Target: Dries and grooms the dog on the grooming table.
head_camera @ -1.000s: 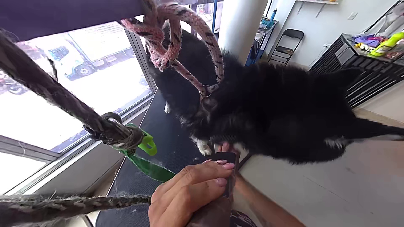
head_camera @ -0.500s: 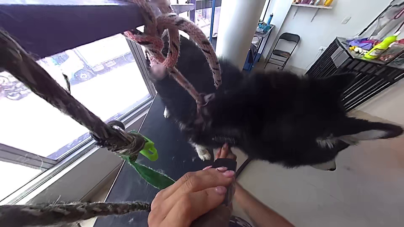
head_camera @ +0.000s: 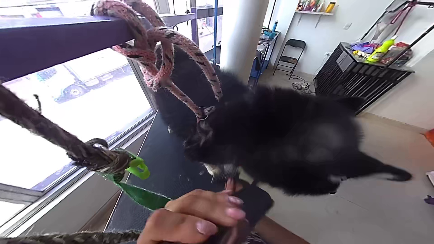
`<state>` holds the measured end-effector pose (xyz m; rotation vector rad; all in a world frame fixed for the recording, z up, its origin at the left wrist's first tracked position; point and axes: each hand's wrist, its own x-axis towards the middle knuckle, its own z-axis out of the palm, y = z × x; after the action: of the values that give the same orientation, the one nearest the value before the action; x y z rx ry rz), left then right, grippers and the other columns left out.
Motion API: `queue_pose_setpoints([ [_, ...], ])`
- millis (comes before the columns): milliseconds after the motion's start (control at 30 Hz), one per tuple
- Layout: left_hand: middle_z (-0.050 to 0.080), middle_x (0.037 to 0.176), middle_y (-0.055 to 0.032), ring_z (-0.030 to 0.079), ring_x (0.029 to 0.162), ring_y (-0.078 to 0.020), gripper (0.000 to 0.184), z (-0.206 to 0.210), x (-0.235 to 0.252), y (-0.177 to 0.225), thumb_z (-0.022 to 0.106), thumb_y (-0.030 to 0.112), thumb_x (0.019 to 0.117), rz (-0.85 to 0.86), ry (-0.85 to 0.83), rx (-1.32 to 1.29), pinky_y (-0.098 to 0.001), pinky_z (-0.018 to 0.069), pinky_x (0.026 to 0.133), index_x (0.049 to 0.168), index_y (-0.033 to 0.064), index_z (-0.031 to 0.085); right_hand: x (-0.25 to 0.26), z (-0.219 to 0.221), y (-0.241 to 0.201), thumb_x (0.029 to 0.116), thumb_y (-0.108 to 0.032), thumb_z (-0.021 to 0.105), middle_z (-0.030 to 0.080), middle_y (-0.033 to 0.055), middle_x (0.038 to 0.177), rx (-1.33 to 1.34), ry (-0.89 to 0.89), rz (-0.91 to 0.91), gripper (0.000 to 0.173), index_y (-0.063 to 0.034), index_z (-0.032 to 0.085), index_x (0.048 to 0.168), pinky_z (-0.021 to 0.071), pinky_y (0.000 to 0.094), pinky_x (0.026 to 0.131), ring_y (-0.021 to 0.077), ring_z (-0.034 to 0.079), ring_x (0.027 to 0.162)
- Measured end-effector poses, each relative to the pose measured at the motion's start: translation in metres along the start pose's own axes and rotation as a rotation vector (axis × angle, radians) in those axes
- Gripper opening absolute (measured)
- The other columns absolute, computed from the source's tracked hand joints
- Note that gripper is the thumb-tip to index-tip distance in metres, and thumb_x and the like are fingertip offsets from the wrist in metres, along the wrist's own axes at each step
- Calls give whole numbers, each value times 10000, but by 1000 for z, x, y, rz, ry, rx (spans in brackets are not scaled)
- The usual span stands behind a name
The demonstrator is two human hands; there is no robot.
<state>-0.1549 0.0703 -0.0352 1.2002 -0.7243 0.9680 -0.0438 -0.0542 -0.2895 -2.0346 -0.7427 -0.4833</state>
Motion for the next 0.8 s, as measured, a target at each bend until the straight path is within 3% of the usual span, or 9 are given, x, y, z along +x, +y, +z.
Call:
queue_pose_setpoints([
  [67,749,1070,-77,736,1047,-275,346,-3,0,-1,692,404,929,-49,34,108,-429,609,961,1111,110,685,-27,-26,-4,1090,-449,310,641,31,635,-15,-100,-317,560,-116,635,778,536,342,541,166,649,582],
  [100,748,1107,-78,727,1079,-283,315,-6,-3,-1,679,370,946,-82,22,199,-438,602,978,1140,121,670,-37,-31,-1,1090,-467,306,615,22,606,23,-83,-357,572,-129,609,742,517,329,516,159,620,548],
  [167,747,1120,-89,726,1091,-287,337,-6,-6,-3,688,371,938,-135,-55,257,-454,602,994,1151,114,643,-42,-45,8,1090,-462,311,589,17,577,10,-11,-246,581,-138,585,692,522,321,515,143,612,536],
  [267,740,1101,-137,726,1068,-326,422,2,-11,-9,722,393,900,-145,-143,97,-489,604,980,1147,62,637,-33,-69,16,1086,-460,334,625,36,598,-10,63,-56,603,-104,619,692,555,317,554,128,648,572],
  [367,748,1114,-85,728,1083,-293,329,7,-8,-9,682,361,935,-175,-110,247,-457,602,992,1156,122,637,-38,-80,22,1104,-514,270,591,0,554,90,55,-9,653,-120,588,693,520,274,467,85,600,486],
  [467,748,1091,-109,736,1052,-304,347,19,-10,-16,706,350,920,-157,-110,30,-452,612,961,1144,91,651,-61,-91,18,1097,-512,276,595,21,587,93,15,-35,631,-121,591,715,527,301,517,112,622,547],
  [567,753,1106,-57,736,1071,-277,267,21,-9,-20,673,334,944,-158,-91,263,-435,622,962,1129,146,636,-72,-99,20,1105,-488,248,588,11,576,61,-17,-99,610,-129,593,752,513,289,497,108,609,523],
  [600,752,1103,-67,733,1070,-287,266,22,-9,-20,689,326,939,-162,-92,210,-441,616,966,1125,140,650,-73,-104,20,1106,-485,246,591,13,577,55,-17,-98,606,-128,595,762,515,290,498,110,612,523],
  [800,754,1100,-71,732,1074,-303,264,28,-8,-22,700,343,942,-183,-75,97,-451,611,967,1123,152,679,-92,-145,24,1098,-552,238,597,-8,568,75,65,103,651,-135,596,750,521,264,470,72,603,496],
])
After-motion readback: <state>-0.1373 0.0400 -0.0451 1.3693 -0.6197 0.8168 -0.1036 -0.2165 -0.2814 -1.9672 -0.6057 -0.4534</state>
